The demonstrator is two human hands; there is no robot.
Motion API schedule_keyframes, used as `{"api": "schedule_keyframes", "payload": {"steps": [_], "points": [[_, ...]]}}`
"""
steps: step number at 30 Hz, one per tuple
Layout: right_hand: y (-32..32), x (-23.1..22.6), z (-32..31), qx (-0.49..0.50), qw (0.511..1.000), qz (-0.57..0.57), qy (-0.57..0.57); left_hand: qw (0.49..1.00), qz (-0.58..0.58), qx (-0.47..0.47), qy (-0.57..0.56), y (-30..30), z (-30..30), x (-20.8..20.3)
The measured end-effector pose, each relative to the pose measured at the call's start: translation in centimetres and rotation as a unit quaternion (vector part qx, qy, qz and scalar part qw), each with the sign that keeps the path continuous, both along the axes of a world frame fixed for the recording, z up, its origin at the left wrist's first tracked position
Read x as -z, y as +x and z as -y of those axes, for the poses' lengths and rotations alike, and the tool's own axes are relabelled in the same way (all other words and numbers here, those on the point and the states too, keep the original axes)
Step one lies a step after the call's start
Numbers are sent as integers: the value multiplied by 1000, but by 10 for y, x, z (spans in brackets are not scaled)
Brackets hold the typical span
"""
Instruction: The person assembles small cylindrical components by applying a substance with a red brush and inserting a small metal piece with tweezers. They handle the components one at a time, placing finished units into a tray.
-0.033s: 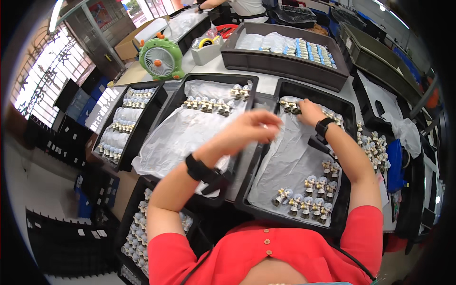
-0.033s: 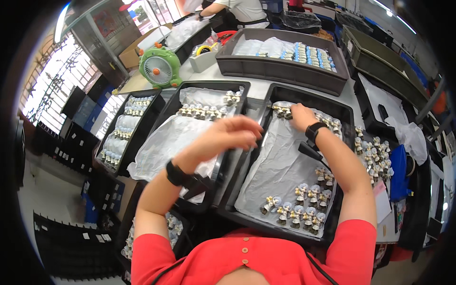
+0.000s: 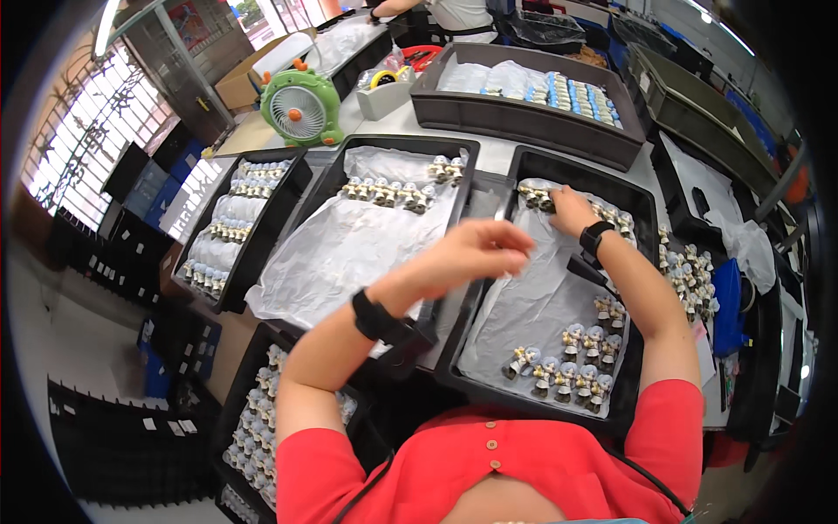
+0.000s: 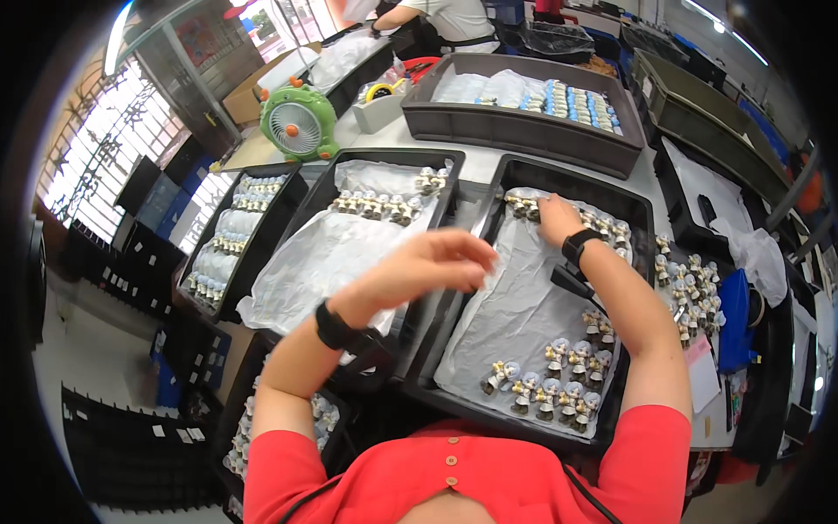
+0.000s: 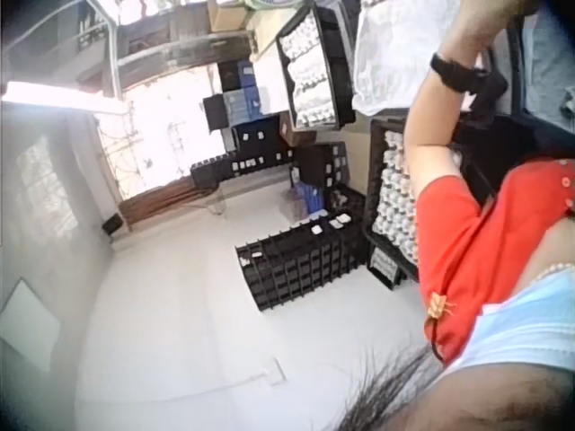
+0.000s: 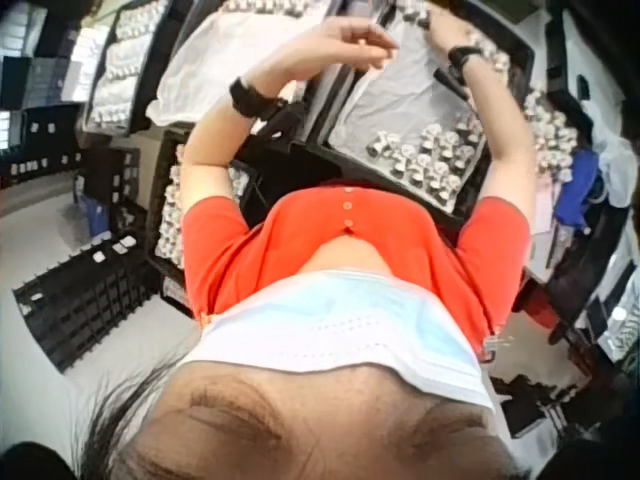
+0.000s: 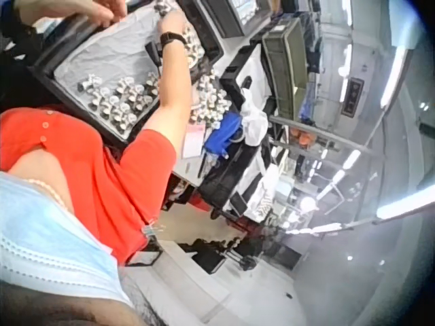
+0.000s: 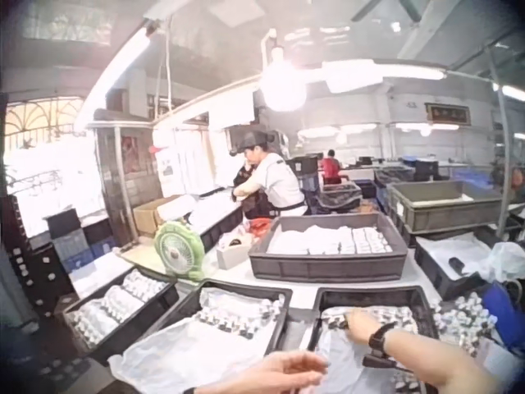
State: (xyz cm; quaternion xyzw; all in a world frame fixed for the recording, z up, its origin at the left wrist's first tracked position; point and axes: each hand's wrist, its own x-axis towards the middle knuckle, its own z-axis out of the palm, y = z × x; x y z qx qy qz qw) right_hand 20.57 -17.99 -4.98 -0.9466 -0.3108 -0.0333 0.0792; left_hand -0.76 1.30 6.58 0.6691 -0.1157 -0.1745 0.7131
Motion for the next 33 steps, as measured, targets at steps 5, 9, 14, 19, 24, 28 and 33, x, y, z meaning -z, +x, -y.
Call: {"api": "schedule_keyframes", "payload": {"steps": [5,9,14,19,24,28,33], "points": [[-1,0,-4,-38,998,-8,49,997,-35,72,-10,-6,25,12],[5,6,0,-22,994,-6,110,996,-70,38,-38,0,24,22],[4,2,9,0,989,-48,143,991,-105,-40,-68,7,12,43],[2,-20,25,-3,973,-199,115,988,-114,-74,-70,8,7,48],[-68,-81,13,-95,880,-376,272,976,-108,-136,-127,9,12,53],[-133,-121,-7,-229,864,-334,301,961,-4,-146,-234,7,14,56],[-145,-112,-7,-250,854,-258,375,969,106,-192,-115,-3,18,28]]}}
